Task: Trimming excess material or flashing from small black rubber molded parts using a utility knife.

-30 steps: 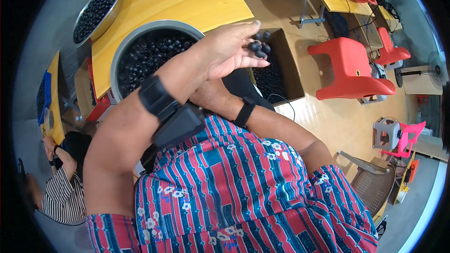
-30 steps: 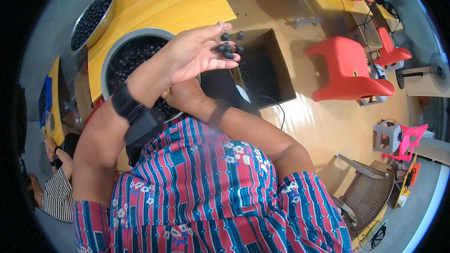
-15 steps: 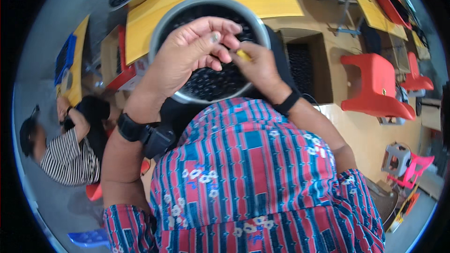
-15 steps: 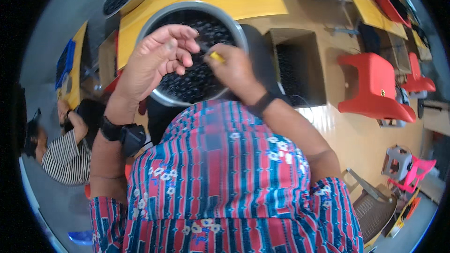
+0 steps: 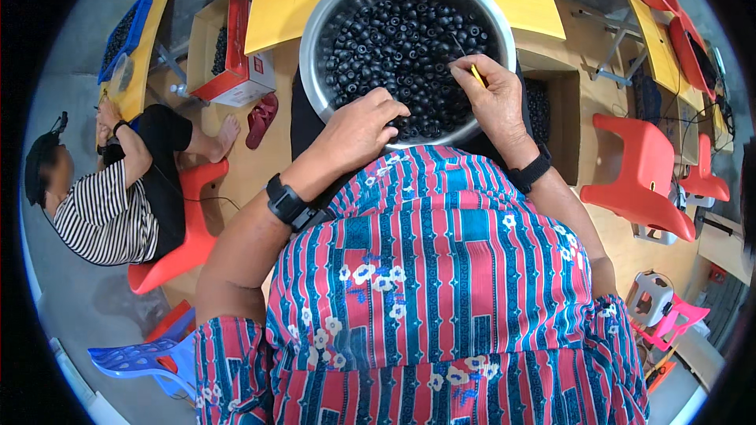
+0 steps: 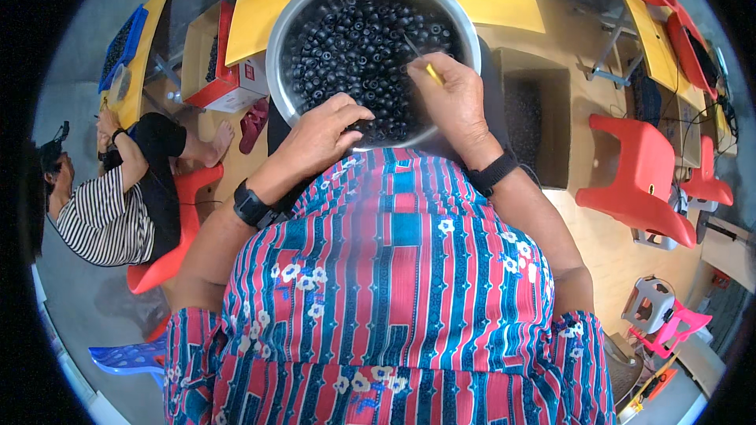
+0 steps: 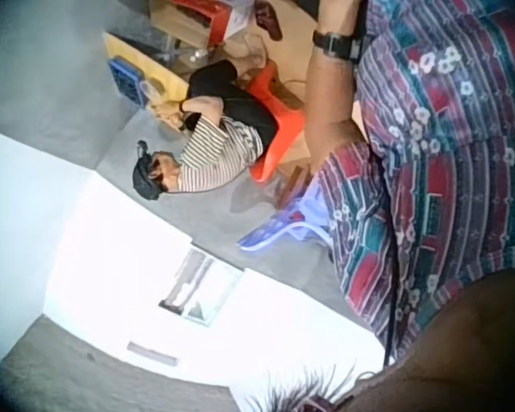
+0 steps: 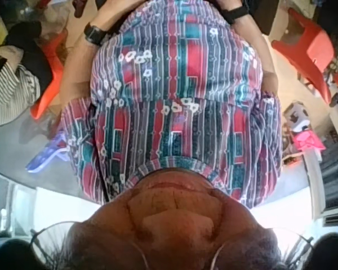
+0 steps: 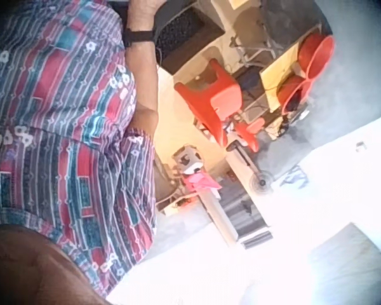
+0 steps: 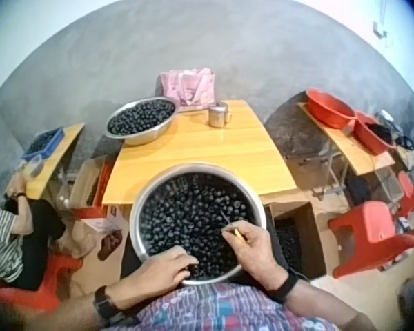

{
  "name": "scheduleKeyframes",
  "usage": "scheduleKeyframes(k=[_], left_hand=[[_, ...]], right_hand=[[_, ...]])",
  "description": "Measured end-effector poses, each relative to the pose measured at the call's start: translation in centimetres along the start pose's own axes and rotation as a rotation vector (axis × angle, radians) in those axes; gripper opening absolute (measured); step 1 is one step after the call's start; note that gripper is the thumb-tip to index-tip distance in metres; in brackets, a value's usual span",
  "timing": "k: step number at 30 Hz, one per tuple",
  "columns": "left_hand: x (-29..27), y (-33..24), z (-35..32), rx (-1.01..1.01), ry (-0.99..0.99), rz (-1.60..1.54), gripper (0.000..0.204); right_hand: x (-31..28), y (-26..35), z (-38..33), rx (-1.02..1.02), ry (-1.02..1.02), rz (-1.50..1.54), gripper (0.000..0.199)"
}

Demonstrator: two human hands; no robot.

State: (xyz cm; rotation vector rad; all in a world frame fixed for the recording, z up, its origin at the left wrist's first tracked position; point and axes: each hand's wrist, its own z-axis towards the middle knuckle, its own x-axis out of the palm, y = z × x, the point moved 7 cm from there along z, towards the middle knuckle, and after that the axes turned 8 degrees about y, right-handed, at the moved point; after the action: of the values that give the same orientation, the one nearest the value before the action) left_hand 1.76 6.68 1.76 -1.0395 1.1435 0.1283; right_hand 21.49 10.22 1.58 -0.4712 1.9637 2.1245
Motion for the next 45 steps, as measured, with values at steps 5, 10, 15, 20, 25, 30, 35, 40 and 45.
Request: scheduleKeyframes(k=[5, 10, 15, 20, 25, 30, 35, 40, 45], left_hand=[[0.7, 0.0, 0.9, -0.078, 0.129, 0.130, 0.029], [1.1, 0.6, 0.9, -0.112, 0.122, 0.128, 0.026], [-0.4, 2.0, 0.1, -0.251, -0.121, -0.375, 0.015], [0.2, 2.0, -0.3, -0.281, -0.165, -1.063, 0.015], [1.0, 1.5, -0.4, -0.273, -0.118, -1.256, 0.021], [2.3, 1.3, -0.3, -0.239, -0.067, -1.447, 0.024], [3.5, 0.6, -0.3, -0.255, -0.004, -1.679, 0.025], [4.3, 0.8, -0.4, -0.227, 0.038, -1.706, 0.022], [4.0, 1.5, -0.7, -0.241, -0.072, -1.711, 0.022]], right_hand=[[0.4, 0.4, -0.2, -0.012, 0.022, 0.027, 0.013], [0.5, 0.6, -0.2, -0.010, 0.032, -0.004, 0.015], [1.0, 1.3, -0.6, -0.063, 0.106, 0.089, 0.015], [2.1, 3.0, -1.4, -0.152, 0.260, 0.024, 0.015], [2.7, 4.5, -1.9, -0.225, 0.310, 0.040, 0.025], [3.4, 4.1, -2.0, -0.271, 0.377, 0.088, 0.034], [3.9, 4.4, -2.1, -0.281, 0.439, 0.095, 0.033], [4.1, 4.8, -2.1, -0.266, 0.450, 0.040, 0.030], [2.6, 4.6, -2.0, -0.283, 0.318, -0.027, 0.028]])
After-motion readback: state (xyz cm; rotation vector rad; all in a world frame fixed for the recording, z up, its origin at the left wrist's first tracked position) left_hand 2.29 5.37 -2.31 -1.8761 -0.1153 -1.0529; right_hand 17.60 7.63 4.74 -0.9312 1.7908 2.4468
